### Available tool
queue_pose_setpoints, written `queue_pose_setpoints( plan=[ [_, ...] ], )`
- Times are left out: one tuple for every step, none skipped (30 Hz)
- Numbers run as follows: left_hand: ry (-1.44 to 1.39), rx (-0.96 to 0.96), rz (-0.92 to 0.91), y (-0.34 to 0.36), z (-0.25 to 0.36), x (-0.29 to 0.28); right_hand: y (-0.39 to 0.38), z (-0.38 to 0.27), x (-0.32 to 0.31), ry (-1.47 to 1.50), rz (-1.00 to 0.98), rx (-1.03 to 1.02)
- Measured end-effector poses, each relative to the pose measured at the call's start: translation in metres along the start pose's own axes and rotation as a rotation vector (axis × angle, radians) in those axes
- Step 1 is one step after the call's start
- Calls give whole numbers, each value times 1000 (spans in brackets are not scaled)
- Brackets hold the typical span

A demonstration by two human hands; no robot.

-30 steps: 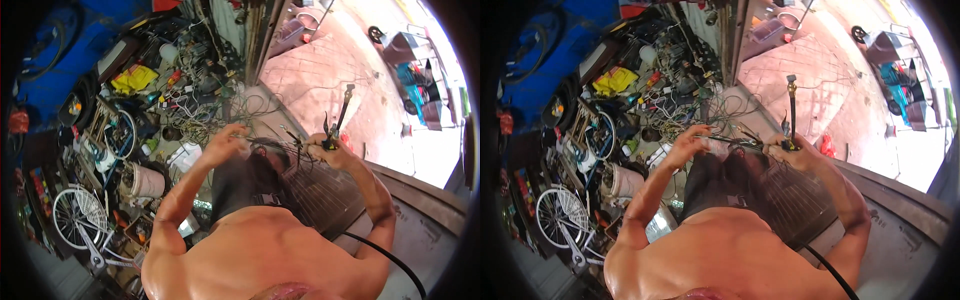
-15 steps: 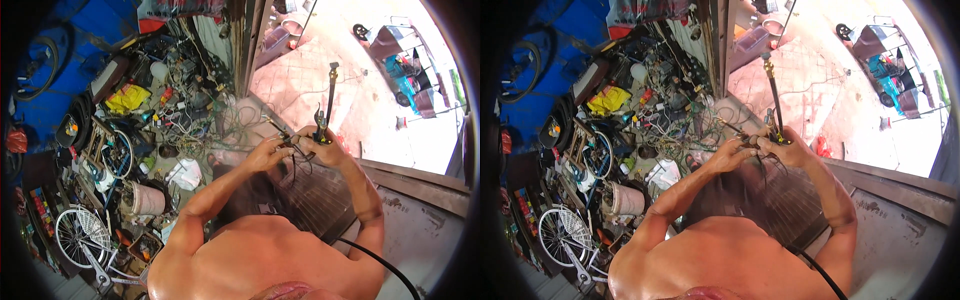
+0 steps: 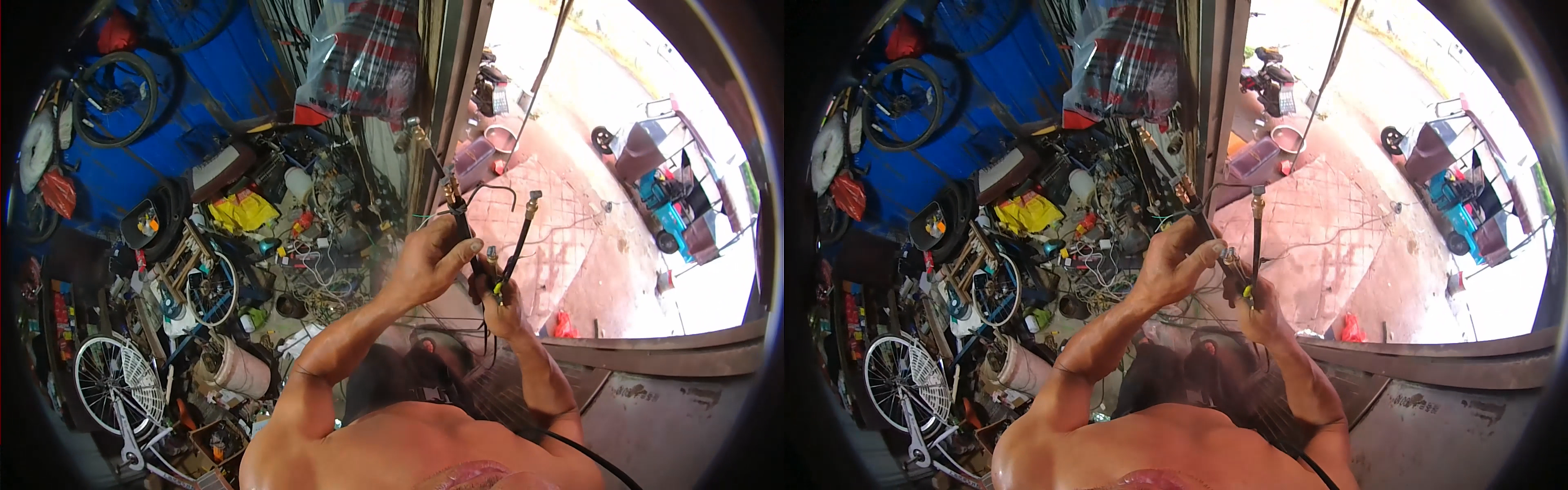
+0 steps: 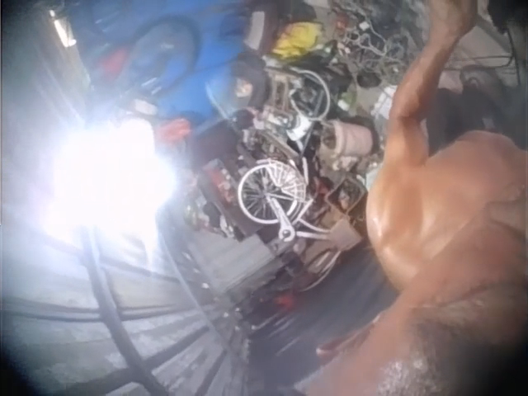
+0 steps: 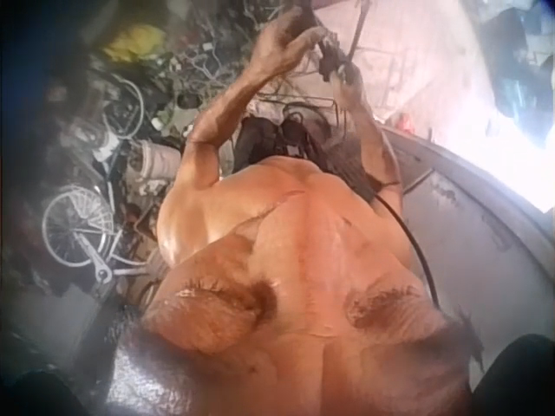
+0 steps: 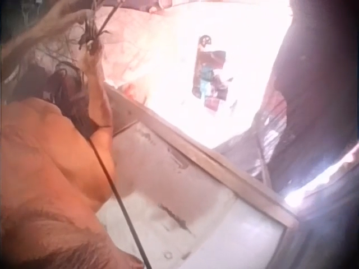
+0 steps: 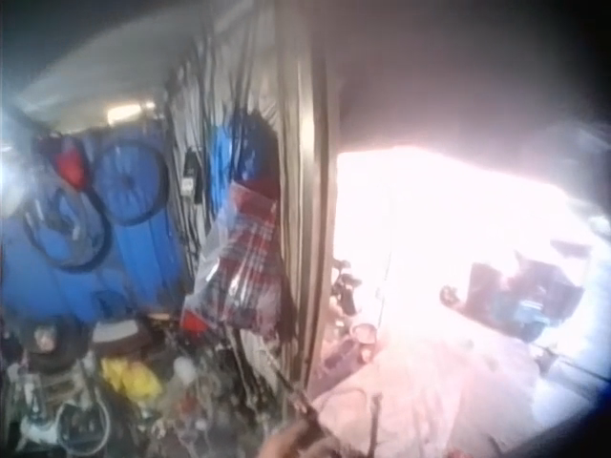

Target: The person organizes and connects several long black electrical wires hanging from the ceiling, eventually twisting the ends of two wires together by hand.

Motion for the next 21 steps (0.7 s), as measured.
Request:
queue_pose_setpoints(
  plan=[
    [69, 7, 7, 3, 11, -3, 3, -11, 1, -36, 59, 50],
    [-154, -80, 9, 0, 20, -13, 4, -13, 1, -35, 54, 37],
    [-36, 3, 140, 2, 27, -40, 3, -12, 3, 12, 19, 75],
    [-238, 248, 180, 3, 41, -66, -1, -9, 7, 61, -23, 116],
    [-209, 370, 287, 1, 73, -88, -4, -6, 6, 63, -29, 115],
    [-95, 446, 388, 3, 97, -104, -7, 3, 5, 97, -61, 119],
    [-74, 527, 458, 1, 125, -111, -4, 6, 7, 130, -100, 98],
    [71, 567, 343, 4, 134, -109, -8, 18, 12, 248, -109, 118],
    [228, 619, 241, 7, 145, -110, -8, 14, 19, 260, -165, 46],
    [381, 612, 212, 3, 157, -103, -6, 6, 31, 360, -153, 74],
    [506, 657, 283, 1, 167, -88, -8, 2, 30, 438, -103, 111],
    [479, 655, 270, -5, 176, -91, -6, -4, 33, 393, -159, 36],
    [441, 652, 249, -6, 177, -93, -4, -10, 34, 340, -203, -33],
    [486, 648, 289, -8, 180, -94, 0, -15, 33, 203, -183, -41],
    [519, 629, 322, -8, 175, -93, -1, -24, 33, 205, -142, -24],
    [586, 652, 328, -10, 175, -94, 0, -27, 33, 192, -163, -62],
    [595, 677, 338, -14, 178, -93, 0, -29, 34, 178, -184, -101],
    [644, 668, 346, -17, 176, -90, -1, -23, 36, 258, -158, -50],
    [686, 656, 351, -19, 174, -87, -5, -21, 37, 200, -167, -105],
    [715, 698, 365, -18, 175, -84, -6, -18, 37, 211, -187, -112],
    [719, 701, 368, -20, 174, -82, -9, -17, 41, 229, -211, -107]
  ],
)
Point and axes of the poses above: each hand's wrist, its own y-axis towards the middle knuckle, its own x-axis out of the palm, z = x × y, the point moved 7 cm from there along y, towards the middle knuckle, and after that the axes turned 3 degrees about z, right-handed, at the moved point
